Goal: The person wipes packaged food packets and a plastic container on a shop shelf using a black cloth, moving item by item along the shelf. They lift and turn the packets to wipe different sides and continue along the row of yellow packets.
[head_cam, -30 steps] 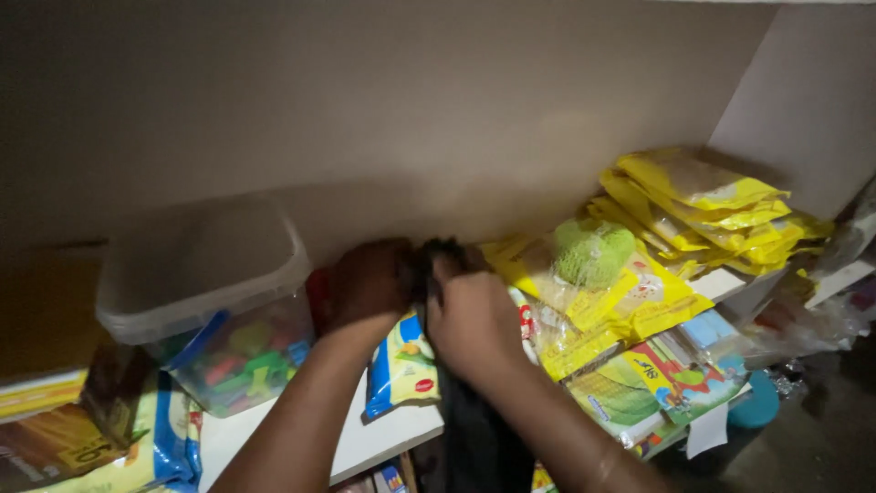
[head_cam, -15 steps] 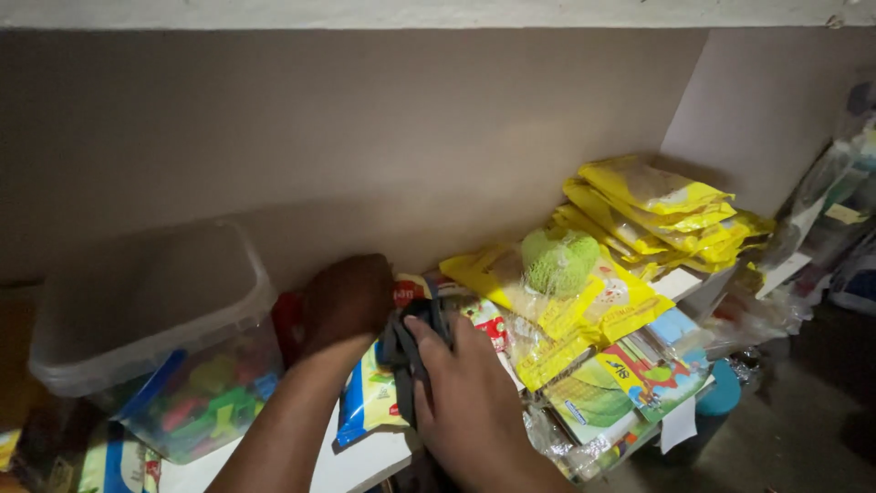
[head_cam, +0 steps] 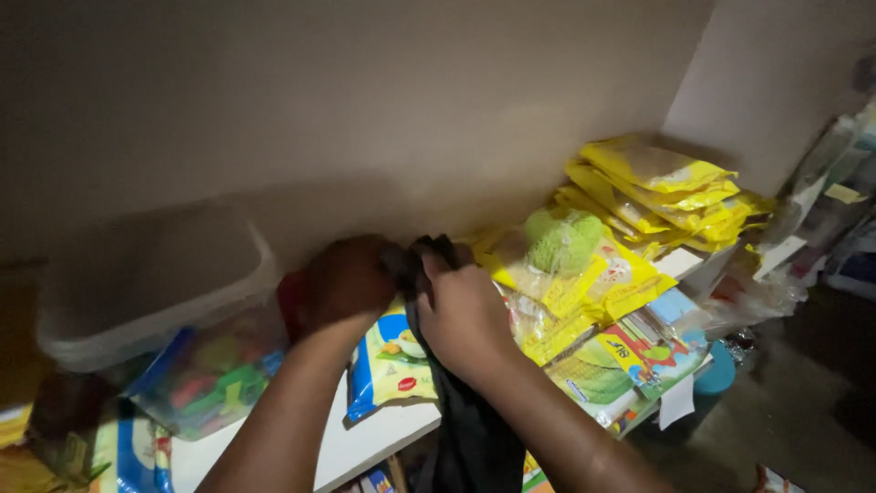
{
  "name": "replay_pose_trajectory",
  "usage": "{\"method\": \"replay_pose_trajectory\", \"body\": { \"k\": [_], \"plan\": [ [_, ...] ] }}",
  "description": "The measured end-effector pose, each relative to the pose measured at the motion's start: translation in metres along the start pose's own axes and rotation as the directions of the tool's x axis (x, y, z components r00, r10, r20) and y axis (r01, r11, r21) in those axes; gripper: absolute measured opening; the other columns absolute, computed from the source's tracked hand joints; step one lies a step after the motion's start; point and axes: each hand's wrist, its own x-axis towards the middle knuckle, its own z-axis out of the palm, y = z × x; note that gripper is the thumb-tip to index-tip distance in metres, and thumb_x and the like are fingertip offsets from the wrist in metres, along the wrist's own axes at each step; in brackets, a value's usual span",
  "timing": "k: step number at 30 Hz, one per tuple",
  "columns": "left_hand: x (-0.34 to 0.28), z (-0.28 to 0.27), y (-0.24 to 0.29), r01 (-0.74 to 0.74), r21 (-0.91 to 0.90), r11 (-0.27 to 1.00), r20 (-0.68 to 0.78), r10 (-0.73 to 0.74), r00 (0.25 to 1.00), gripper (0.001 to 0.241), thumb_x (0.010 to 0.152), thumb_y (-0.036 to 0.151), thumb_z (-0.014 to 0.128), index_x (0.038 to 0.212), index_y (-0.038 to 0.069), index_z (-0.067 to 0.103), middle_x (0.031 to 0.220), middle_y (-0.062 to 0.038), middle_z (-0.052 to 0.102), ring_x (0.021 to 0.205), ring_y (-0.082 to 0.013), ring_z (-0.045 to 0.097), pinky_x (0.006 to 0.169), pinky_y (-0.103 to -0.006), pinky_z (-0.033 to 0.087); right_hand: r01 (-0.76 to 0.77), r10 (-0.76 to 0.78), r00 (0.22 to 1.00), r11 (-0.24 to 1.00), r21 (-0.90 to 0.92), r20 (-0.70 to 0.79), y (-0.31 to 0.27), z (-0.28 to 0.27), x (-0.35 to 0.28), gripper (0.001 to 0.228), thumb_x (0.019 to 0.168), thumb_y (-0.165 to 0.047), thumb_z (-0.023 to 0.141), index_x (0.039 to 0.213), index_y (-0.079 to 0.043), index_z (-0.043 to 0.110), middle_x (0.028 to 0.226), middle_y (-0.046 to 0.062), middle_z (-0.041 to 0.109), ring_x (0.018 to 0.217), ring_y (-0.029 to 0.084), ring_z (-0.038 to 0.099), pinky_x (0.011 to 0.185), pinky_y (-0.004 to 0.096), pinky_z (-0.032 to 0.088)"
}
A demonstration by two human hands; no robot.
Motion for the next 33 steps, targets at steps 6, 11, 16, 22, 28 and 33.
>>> {"method": "replay_pose_trajectory", "body": {
  "k": [6,11,16,22,28,33],
  "plan": [
    [0.008,0.007,-0.005,0.04,0.052,0.998,0.013,-0.041,0.999,0.033,0.091,0.035,0.058,0.093,0.008,0.077,0.103,-0.023,0.071,0.098,-0.0436,0.067,0.093,-0.0538,0.05,0.067,-0.067,0.998,0.997,-0.032,0.006,-0.028,-0.025,-0.07,0.06,0.073,-0.014,0.071,0.132,-0.009,0.061,0.125,0.027,0.057,0.106,0.046,0.059,0.088,0.053,0.049],
    [0.003,0.002,-0.002,-0.023,0.039,0.999,-0.003,0.023,1.0,0.036,0.095,0.036,0.057,0.095,0.006,0.076,0.103,-0.023,0.072,0.098,-0.0428,0.068,0.093,-0.0549,0.049,-0.101,0.115,0.984,0.989,-0.107,0.133,-0.022,-0.021,-0.027,0.047,0.08,-0.016,0.071,0.125,-0.012,0.063,0.123,0.025,0.059,0.104,0.047,0.061,0.085,0.054,0.051],
    [0.005,-0.001,0.003,-0.015,0.134,0.991,0.073,0.005,0.997,0.035,0.086,0.037,0.064,0.095,0.007,0.078,0.1,-0.024,0.073,0.096,-0.0439,0.071,0.089,-0.0541,0.054,-0.11,0.156,0.975,0.959,-0.261,0.161,0.02,0.015,0.016,0.03,0.094,-0.02,0.064,0.123,-0.013,0.064,0.096,0.023,0.068,0.088,0.047,0.066,0.081,0.058,0.052],
    [0.0,-0.005,0.005,0.007,0.16,0.987,0.026,-0.011,1.0,0.031,0.086,0.032,0.063,0.095,0.007,0.078,0.1,-0.025,0.072,0.095,-0.0442,0.07,0.089,-0.0549,0.053,-0.077,0.093,0.988,0.989,-0.126,0.124,-0.012,-0.021,-0.036,0.048,0.083,-0.019,0.072,0.129,-0.012,0.062,0.112,0.024,0.062,0.102,0.046,0.061,0.087,0.052,0.051],
    [-0.001,0.004,0.0,-0.006,0.017,1.0,-0.021,0.006,1.0,0.036,0.097,0.033,0.052,0.096,0.005,0.073,0.1,-0.023,0.071,0.095,-0.0414,0.067,0.09,-0.0561,0.049,0.017,-0.015,0.998,0.999,-0.04,0.057,-0.018,-0.029,-0.066,0.06,0.073,-0.015,0.075,0.132,-0.014,0.062,0.125,0.022,0.058,0.108,0.045,0.06,0.089,0.05,0.05],
    [-0.001,0.008,-0.006,-0.117,0.006,0.993,-0.057,0.118,0.991,0.032,0.091,0.032,0.056,0.094,0.007,0.076,0.102,-0.022,0.072,0.099,-0.0431,0.067,0.089,-0.0558,0.05,-0.078,0.142,0.966,0.957,-0.28,0.217,-0.002,-0.009,0.005,0.039,0.092,-0.019,0.062,0.13,-0.013,0.061,0.112,0.024,0.064,0.098,0.045,0.064,0.084,0.055,0.052]
  ]
}}
